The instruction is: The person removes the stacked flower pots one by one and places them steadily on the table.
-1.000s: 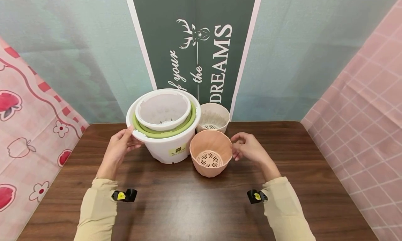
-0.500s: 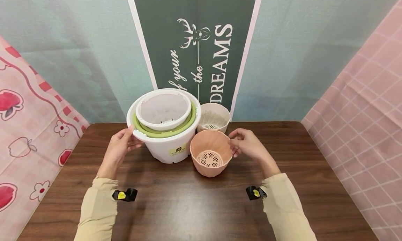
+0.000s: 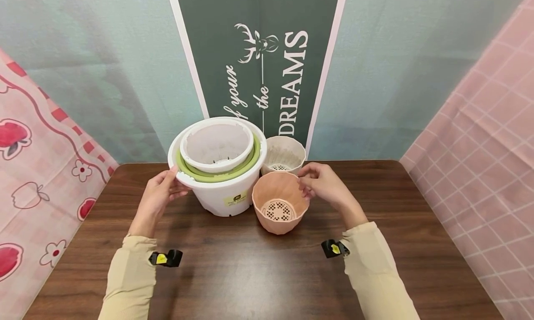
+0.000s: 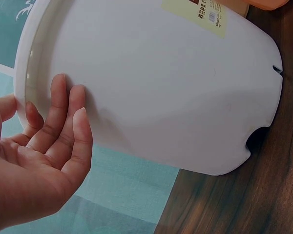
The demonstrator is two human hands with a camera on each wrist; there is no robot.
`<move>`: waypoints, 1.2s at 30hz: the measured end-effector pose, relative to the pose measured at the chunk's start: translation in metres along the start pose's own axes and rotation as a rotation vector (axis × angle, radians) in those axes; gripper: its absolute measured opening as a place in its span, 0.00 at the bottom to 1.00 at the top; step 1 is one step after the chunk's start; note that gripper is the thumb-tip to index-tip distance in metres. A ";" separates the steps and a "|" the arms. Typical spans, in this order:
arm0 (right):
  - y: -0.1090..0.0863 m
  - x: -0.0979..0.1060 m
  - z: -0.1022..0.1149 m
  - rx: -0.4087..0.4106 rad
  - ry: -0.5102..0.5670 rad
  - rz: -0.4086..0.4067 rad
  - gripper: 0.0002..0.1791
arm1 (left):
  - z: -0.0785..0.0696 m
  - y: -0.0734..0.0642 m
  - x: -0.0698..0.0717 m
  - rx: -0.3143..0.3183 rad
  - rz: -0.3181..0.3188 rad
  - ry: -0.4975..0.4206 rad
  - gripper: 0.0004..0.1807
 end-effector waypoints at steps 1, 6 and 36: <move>0.001 0.000 0.001 0.003 0.001 -0.002 0.14 | 0.000 0.000 0.000 0.002 -0.001 0.000 0.19; 0.003 -0.002 0.008 0.020 0.009 0.006 0.14 | -0.001 0.000 0.000 0.004 0.000 -0.002 0.19; 0.025 -0.017 0.042 0.057 -0.042 0.045 0.10 | 0.000 0.001 0.000 0.011 0.002 0.000 0.19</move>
Point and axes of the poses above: each hand's wrist, its own y-axis towards the middle knuckle, its own x-axis out of the back of the hand, z = x × y, the point moved 9 cm from there along y, towards the middle knuckle, and after that the axes turned 4 degrees about x, right-handed, at the moved point
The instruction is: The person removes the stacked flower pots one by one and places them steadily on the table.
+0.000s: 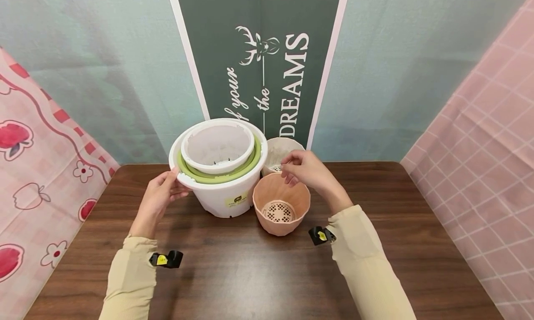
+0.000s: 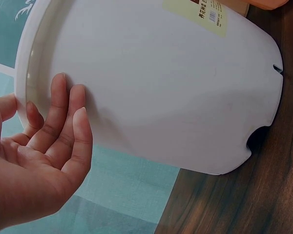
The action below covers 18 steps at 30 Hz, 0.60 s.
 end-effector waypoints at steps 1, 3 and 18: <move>0.001 0.000 0.001 -0.001 0.000 0.001 0.10 | 0.000 0.000 0.000 0.002 -0.001 0.000 0.19; 0.003 0.000 0.002 -0.006 0.005 0.000 0.10 | 0.000 0.000 0.000 0.006 -0.002 0.001 0.19; 0.011 0.000 0.012 -0.011 -0.018 -0.004 0.09 | 0.002 0.002 0.001 0.006 -0.010 0.023 0.20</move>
Point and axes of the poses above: each hand's wrist, its own y-axis towards the middle knuckle, its own x-axis out of the back of the hand, z = x × y, the point moved 9 cm from there along y, towards the middle knuckle, and after that the axes turned 4 degrees about x, right-handed, at the moved point
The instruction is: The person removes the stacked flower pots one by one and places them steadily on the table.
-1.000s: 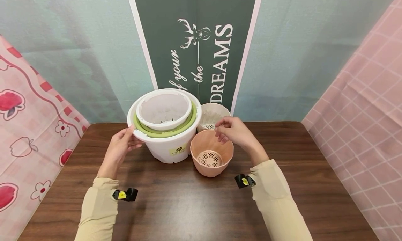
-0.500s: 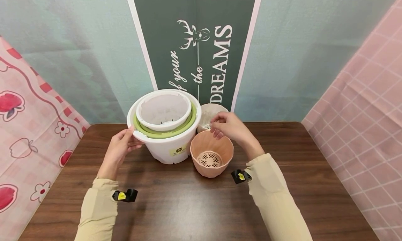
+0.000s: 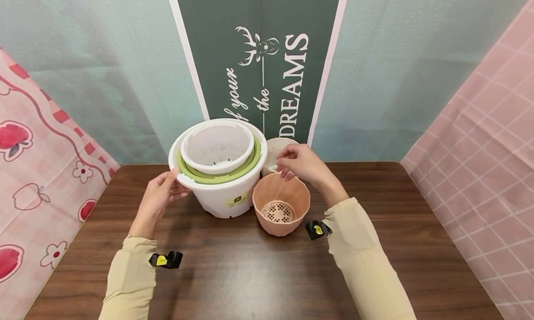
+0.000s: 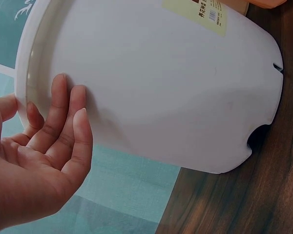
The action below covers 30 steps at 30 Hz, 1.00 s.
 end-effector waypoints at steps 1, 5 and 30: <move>0.001 0.000 0.000 -0.002 0.005 0.000 0.09 | 0.000 0.000 0.000 0.001 -0.003 0.002 0.20; 0.003 -0.002 0.001 -0.009 0.019 0.002 0.09 | 0.000 -0.001 0.000 0.003 -0.002 0.000 0.20; 0.023 -0.017 0.013 -0.027 0.117 0.005 0.13 | 0.000 -0.001 0.000 -0.008 -0.002 -0.005 0.21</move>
Point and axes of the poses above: each hand's wrist, its own y-axis towards the middle knuckle, its own x-axis out of the back of the hand, z = x × y, the point moved 9 cm from there along y, towards the middle knuckle, and after that the axes turned 4 degrees about x, right-handed, at the moved point
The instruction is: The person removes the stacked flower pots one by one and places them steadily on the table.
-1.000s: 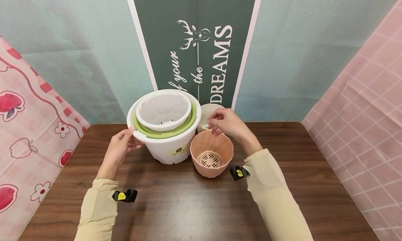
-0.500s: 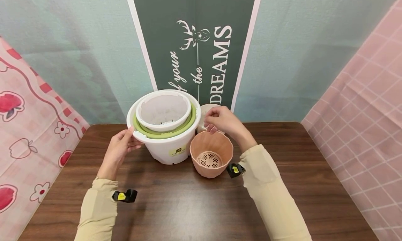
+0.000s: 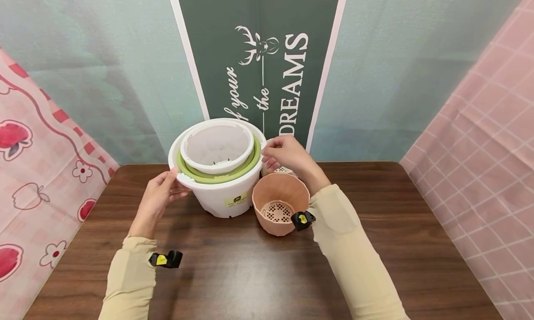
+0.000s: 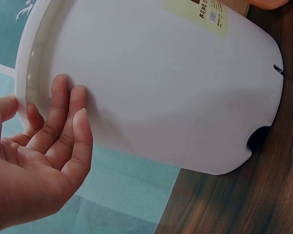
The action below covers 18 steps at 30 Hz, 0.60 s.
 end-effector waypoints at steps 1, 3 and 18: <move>0.001 -0.001 0.001 0.000 0.015 -0.002 0.13 | 0.000 0.000 0.000 -0.001 0.001 0.000 0.21; 0.003 -0.003 0.001 -0.002 0.038 -0.008 0.13 | 0.000 0.000 0.000 -0.002 0.002 0.002 0.21; 0.015 -0.011 -0.003 -0.102 0.127 -0.064 0.15 | -0.002 -0.002 -0.001 -0.002 0.001 -0.003 0.21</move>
Point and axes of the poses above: each hand's wrist, its own y-axis towards the middle knuckle, its own x-axis out of the back of the hand, z = x × y, the point moved 9 cm from there along y, towards the middle knuckle, and after that the axes turned 4 degrees about x, right-handed, at the moved point
